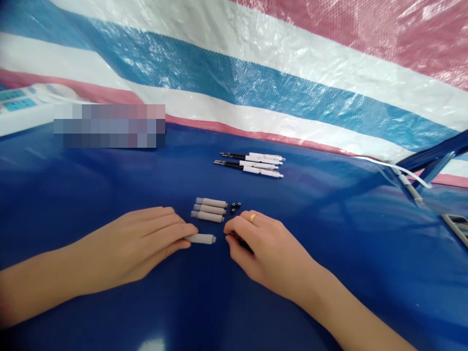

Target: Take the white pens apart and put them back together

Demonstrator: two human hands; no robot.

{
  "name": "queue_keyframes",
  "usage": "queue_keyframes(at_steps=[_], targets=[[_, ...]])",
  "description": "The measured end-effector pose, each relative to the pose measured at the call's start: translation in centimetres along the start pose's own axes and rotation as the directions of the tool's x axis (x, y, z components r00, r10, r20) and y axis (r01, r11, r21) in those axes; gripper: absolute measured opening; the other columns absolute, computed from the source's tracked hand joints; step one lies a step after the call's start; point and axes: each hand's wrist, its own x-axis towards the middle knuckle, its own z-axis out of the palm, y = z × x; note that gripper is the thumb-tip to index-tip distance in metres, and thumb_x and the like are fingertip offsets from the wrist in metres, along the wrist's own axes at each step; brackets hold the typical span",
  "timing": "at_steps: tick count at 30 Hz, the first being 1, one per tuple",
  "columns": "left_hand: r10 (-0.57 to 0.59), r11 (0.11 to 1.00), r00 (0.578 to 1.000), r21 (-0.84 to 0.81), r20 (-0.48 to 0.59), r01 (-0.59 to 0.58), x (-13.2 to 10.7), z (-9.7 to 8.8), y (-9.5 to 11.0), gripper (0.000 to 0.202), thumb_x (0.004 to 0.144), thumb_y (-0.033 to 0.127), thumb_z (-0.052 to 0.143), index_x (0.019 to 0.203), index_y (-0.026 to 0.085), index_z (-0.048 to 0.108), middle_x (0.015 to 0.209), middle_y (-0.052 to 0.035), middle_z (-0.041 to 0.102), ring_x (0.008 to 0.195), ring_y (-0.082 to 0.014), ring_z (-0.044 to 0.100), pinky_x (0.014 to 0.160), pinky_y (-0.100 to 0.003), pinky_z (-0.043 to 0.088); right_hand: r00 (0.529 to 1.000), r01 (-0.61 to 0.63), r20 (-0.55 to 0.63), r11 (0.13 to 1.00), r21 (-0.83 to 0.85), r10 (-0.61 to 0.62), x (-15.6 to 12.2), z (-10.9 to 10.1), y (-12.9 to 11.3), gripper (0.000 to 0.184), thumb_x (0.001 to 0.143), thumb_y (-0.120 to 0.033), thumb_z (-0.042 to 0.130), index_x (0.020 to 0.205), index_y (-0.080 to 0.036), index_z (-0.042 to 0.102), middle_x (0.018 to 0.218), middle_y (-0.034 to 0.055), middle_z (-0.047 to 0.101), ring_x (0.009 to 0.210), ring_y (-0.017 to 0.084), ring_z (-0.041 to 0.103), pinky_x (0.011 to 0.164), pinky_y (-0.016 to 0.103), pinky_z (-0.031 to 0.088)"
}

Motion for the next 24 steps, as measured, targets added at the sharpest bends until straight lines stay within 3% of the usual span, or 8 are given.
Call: queue_keyframes(at_steps=[5,11,17,24], targets=[[-0.01,1.0,1.0,0.006,-0.029,0.011,-0.11,-0.03,-0.18,0.018,0.098,0.02,0.045,0.099,0.017,0.062,0.078,-0.0031,0.066,0.072,-0.0158,0.062,0.07,-0.029,0.051,0.994,-0.09,-0.045,0.981,0.175,0.099,0.07,-0.23,-0.51,0.008,0.09,-0.016,0.053,0.09,-0.024,0.056,0.078,-0.0039,0.06,0.067,0.01,0.054,0.065,0.022,0.045],[0.0,1.0,0.999,0.007,-0.043,0.001,-0.13,-0.16,-0.03,0.018,0.098,0.021,0.044,0.099,0.016,0.062,0.079,-0.0025,0.068,0.069,-0.016,0.063,0.066,-0.029,0.051,0.992,-0.12,0.006,0.952,0.282,0.123,0.06,-0.09,-0.72,0.007,0.088,-0.017,0.056,0.089,-0.024,0.057,0.077,-0.0046,0.062,0.068,0.01,0.057,0.064,0.021,0.046],[0.016,1.0,0.995,-0.004,-0.102,-0.016,-0.17,-0.16,0.18,0.015,0.097,0.021,0.048,0.1,0.015,0.062,0.08,-0.0022,0.069,0.071,-0.0157,0.064,0.065,-0.028,0.051,0.997,-0.078,-0.003,0.961,0.265,0.082,-0.17,0.23,-0.83,0.01,0.088,-0.015,0.056,0.092,-0.025,0.058,0.079,-0.005,0.062,0.068,0.009,0.057,0.066,0.02,0.047],[0.033,0.999,0.996,-0.029,-0.085,-0.036,-0.2,-0.29,0.07,0.015,0.096,0.02,0.05,0.102,0.014,0.063,0.083,-0.0024,0.069,0.075,-0.0156,0.064,0.071,-0.03,0.053,1.0,0.016,0.015,0.984,0.177,-0.019,-0.2,0.12,-0.38,0.014,0.092,-0.014,0.053,0.097,-0.025,0.059,0.088,-0.0027,0.063,0.08,0.01,0.059,0.073,0.021,0.047]])
